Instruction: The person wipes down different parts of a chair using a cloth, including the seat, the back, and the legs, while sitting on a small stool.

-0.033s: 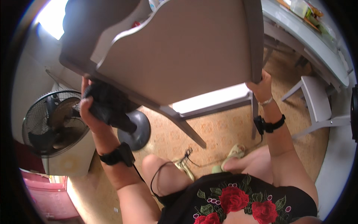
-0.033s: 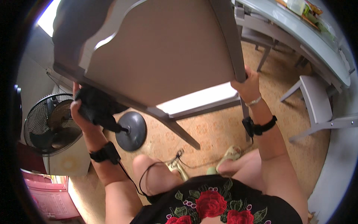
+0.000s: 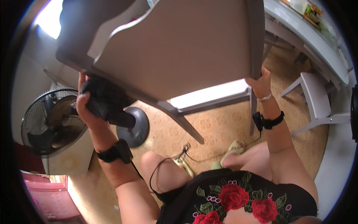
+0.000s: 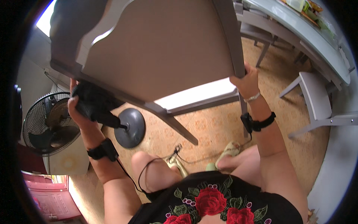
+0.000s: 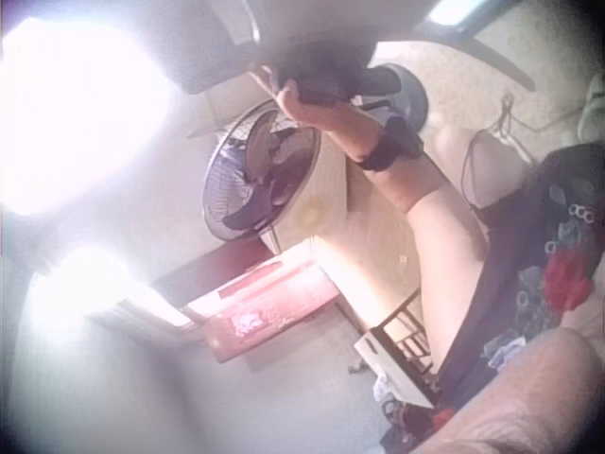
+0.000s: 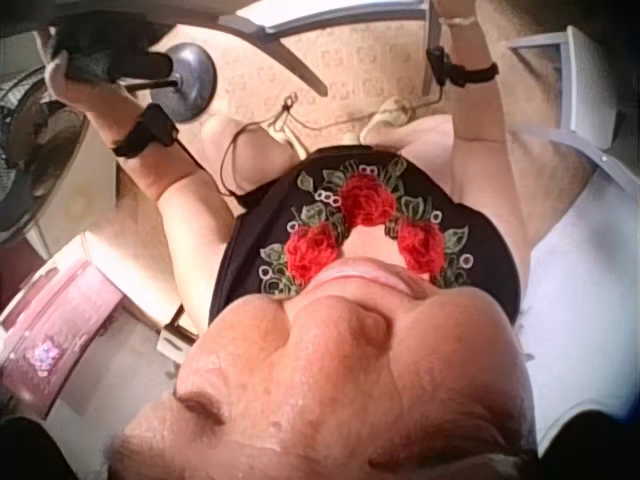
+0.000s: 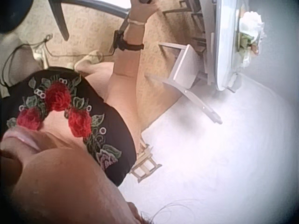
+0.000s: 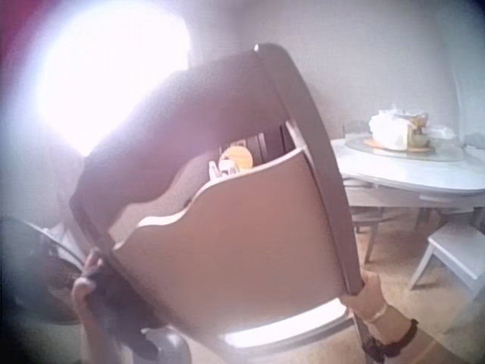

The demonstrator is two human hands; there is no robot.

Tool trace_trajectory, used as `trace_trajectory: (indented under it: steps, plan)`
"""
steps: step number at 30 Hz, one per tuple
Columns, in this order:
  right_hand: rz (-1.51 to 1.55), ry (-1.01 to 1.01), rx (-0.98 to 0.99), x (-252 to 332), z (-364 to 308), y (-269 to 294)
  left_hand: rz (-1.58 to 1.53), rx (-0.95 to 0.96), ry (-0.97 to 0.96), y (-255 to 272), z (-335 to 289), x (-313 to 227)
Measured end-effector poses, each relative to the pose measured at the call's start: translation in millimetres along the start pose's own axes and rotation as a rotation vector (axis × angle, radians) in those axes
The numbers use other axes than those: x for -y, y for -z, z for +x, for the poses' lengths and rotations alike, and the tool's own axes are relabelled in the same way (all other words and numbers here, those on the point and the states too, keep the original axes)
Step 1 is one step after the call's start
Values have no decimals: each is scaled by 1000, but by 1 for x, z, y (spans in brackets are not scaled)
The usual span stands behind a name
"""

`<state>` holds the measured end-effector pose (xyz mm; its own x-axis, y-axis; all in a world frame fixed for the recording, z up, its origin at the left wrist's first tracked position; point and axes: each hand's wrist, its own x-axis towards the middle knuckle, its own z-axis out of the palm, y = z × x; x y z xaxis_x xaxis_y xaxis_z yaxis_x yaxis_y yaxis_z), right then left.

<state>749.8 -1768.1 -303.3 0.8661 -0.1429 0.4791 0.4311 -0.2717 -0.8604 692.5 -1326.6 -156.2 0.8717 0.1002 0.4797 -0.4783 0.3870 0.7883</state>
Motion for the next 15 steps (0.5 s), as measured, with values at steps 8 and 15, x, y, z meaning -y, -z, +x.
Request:
trace_trajectory:
  steps: [8, 15]
  plan:
    - [54, -63, -118, -33, -35, 19, 29, 105, 36, -23, 9, 9]
    - [233, -245, -170, -74, -86, -1, 176, 81, 76, -46, 1, 11]
